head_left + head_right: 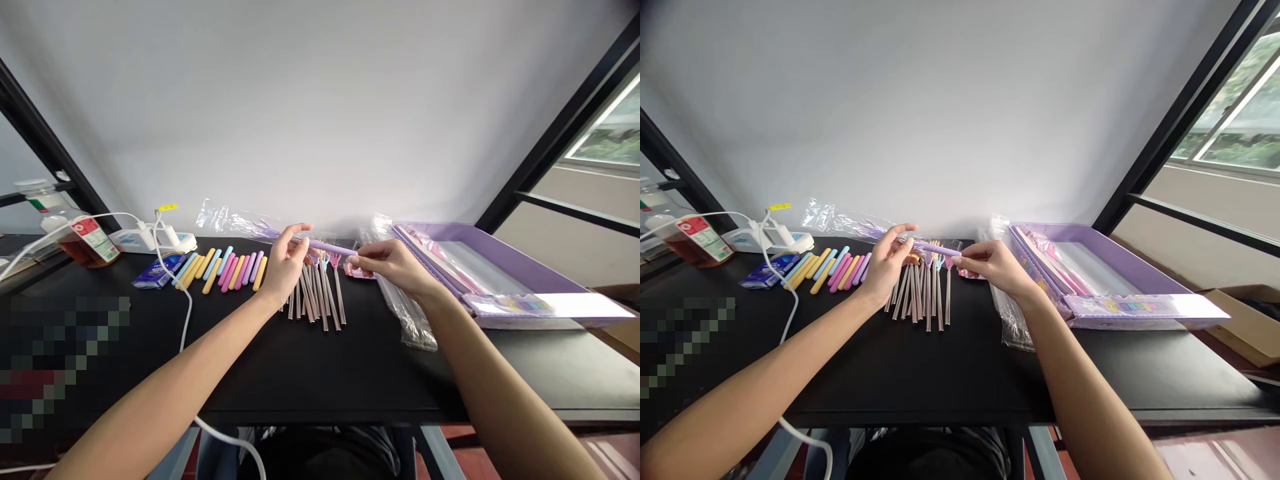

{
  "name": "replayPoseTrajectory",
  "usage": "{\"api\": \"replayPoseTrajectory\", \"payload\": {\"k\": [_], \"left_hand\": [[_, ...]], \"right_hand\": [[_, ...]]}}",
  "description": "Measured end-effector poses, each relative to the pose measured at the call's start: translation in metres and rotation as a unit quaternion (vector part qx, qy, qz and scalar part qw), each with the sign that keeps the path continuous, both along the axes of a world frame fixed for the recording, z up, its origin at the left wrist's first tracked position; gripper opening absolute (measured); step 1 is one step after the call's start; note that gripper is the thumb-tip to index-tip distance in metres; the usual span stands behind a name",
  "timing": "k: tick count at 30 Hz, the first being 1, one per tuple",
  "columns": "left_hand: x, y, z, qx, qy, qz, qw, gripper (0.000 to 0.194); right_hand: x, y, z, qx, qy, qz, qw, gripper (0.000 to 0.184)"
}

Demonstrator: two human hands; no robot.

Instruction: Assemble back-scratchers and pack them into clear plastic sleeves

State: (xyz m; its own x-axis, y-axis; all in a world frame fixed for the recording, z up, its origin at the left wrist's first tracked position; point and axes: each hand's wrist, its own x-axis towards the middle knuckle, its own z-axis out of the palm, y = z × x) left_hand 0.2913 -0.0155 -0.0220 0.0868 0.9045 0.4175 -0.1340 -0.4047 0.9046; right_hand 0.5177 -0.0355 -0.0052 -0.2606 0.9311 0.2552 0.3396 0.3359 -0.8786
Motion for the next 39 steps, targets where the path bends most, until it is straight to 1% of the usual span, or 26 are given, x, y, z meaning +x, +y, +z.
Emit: {"api": "replayPoseTrajectory", "payload": {"k": [6, 9, 12, 14, 18, 23, 27, 29, 34, 37, 39], "left_hand": [[0.007, -0.008, 0.0, 0.01, 0.013, -0.04, 0.999, 0.019], [0.008, -0.009, 0.001, 0.017, 0.002, -0.035, 0.999, 0.018], [0.005, -0.005, 0.001, 0.019, -0.004, -0.02, 1.0, 0.018], [0.003, -0.002, 0.0, 0.014, -0.003, -0.017, 1.0, 0.018], [0.002, 0.0, -0.003, 0.013, 0.001, -0.024, 1.0, 0.018], [0.003, -0.004, -0.001, 0.015, 0.013, -0.035, 0.999, 0.019], [0.004, -0.011, 0.0, 0.029, 0.061, -0.086, 0.994, 0.018], [0.005, -0.015, -0.001, 0.045, 0.086, -0.107, 0.989, 0.019], [0.005, -0.018, 0.001, 0.075, 0.127, -0.108, 0.983, 0.022], [0.004, -0.017, 0.003, 0.073, 0.124, -0.115, 0.983, 0.022], [0.003, -0.014, 0.005, 0.06, 0.096, -0.124, 0.986, 0.021]], "right_hand": [[-0.005, -0.003, 0.003, -0.012, -0.034, 0.016, 0.999, 0.037], [-0.005, -0.007, 0.01, -0.009, -0.032, 0.003, 0.999, 0.037], [-0.001, -0.009, 0.014, 0.007, -0.01, -0.018, 1.0, 0.038], [0.001, -0.009, 0.014, 0.012, -0.013, -0.035, 0.999, 0.039], [0.002, -0.006, 0.009, 0.006, -0.053, -0.055, 0.997, 0.04], [0.002, -0.003, 0.006, 0.001, -0.05, -0.038, 0.998, 0.041], [-0.001, -0.003, 0.004, -0.017, -0.039, -0.013, 0.999, 0.042], [-0.005, -0.002, 0.0, -0.009, -0.048, -0.013, 0.999, 0.043], [-0.011, 0.0, -0.006, 0.016, -0.073, -0.008, 0.997, 0.043], [-0.01, -0.002, -0.003, 0.012, -0.071, -0.011, 0.997, 0.045], [-0.008, -0.004, 0.001, -0.006, -0.052, 0.003, 0.999, 0.044]]}}
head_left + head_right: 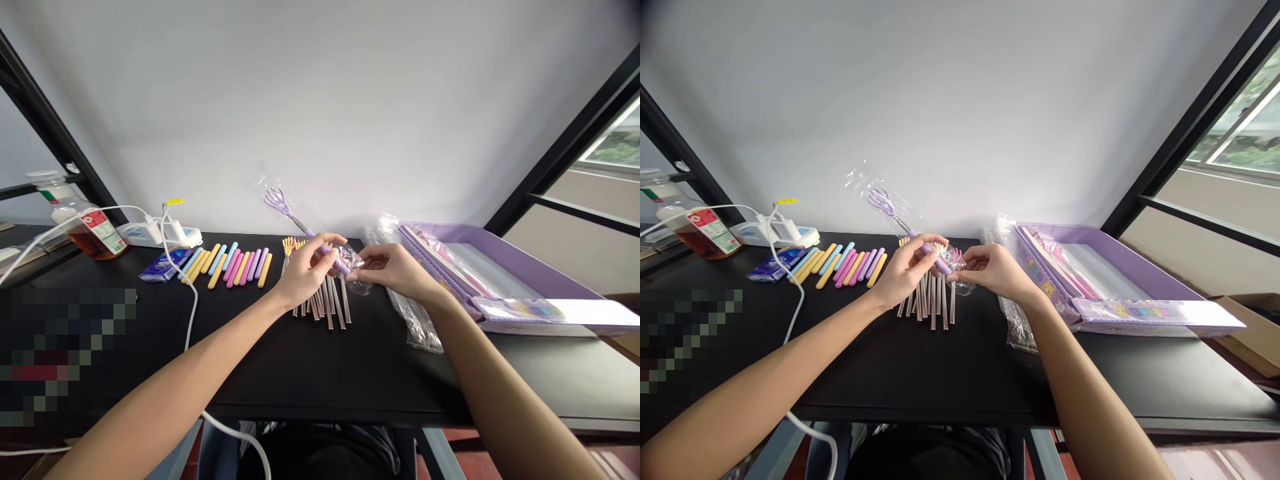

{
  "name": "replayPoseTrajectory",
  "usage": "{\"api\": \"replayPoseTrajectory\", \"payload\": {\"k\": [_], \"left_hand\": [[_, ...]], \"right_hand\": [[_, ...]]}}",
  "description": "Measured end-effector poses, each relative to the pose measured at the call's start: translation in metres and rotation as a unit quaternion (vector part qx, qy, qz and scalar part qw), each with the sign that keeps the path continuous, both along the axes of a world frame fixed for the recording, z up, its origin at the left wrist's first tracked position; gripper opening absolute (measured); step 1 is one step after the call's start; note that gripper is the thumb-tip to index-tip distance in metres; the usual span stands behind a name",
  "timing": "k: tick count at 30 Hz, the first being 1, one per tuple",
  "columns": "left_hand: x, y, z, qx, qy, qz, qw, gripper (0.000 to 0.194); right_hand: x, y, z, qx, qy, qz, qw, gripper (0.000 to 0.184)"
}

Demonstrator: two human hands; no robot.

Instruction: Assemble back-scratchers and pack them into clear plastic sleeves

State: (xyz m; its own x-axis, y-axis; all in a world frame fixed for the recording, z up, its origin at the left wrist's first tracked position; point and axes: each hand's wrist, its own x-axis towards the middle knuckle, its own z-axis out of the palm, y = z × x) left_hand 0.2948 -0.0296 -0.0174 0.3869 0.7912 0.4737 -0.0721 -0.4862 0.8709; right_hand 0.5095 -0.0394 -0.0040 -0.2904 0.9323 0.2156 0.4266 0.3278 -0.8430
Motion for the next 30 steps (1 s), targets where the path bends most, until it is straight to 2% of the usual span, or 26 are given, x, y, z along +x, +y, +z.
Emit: {"api": "replayPoseTrajectory", "payload": {"k": [6, 10, 13, 16, 20, 27, 30], "left_hand": [[-0.004, 0.011, 0.003, -0.115, -0.113, 0.001, 0.987, 0.022], [-0.004, 0.012, 0.002, -0.181, -0.151, -0.029, 0.971, 0.02], [-0.001, 0.008, 0.001, -0.2, -0.151, -0.048, 0.967, 0.022], [0.001, 0.004, 0.0, -0.187, -0.129, -0.047, 0.973, 0.024], [0.003, 0.0, 0.0, -0.149, -0.082, -0.049, 0.984, 0.026], [0.005, -0.006, -0.001, -0.077, -0.043, -0.065, 0.994, 0.023], [0.005, -0.007, -0.002, -0.042, 0.003, -0.053, 0.998, 0.025]], "right_hand": [[0.01, -0.008, 0.013, -0.002, 0.132, 0.004, 0.991, 0.034], [0.012, -0.009, 0.014, 0.013, 0.099, 0.053, 0.994, 0.04], [0.009, -0.009, 0.012, 0.038, 0.081, 0.09, 0.992, 0.035], [0.005, -0.007, 0.011, 0.062, 0.068, 0.09, 0.992, 0.026], [0.002, -0.005, 0.009, 0.07, 0.086, 0.061, 0.992, 0.032], [0.0, -0.005, 0.007, 0.0, 0.084, 0.032, 0.996, 0.05], [-0.001, -0.007, 0.009, -0.054, 0.049, 0.049, 0.996, 0.043]]}}
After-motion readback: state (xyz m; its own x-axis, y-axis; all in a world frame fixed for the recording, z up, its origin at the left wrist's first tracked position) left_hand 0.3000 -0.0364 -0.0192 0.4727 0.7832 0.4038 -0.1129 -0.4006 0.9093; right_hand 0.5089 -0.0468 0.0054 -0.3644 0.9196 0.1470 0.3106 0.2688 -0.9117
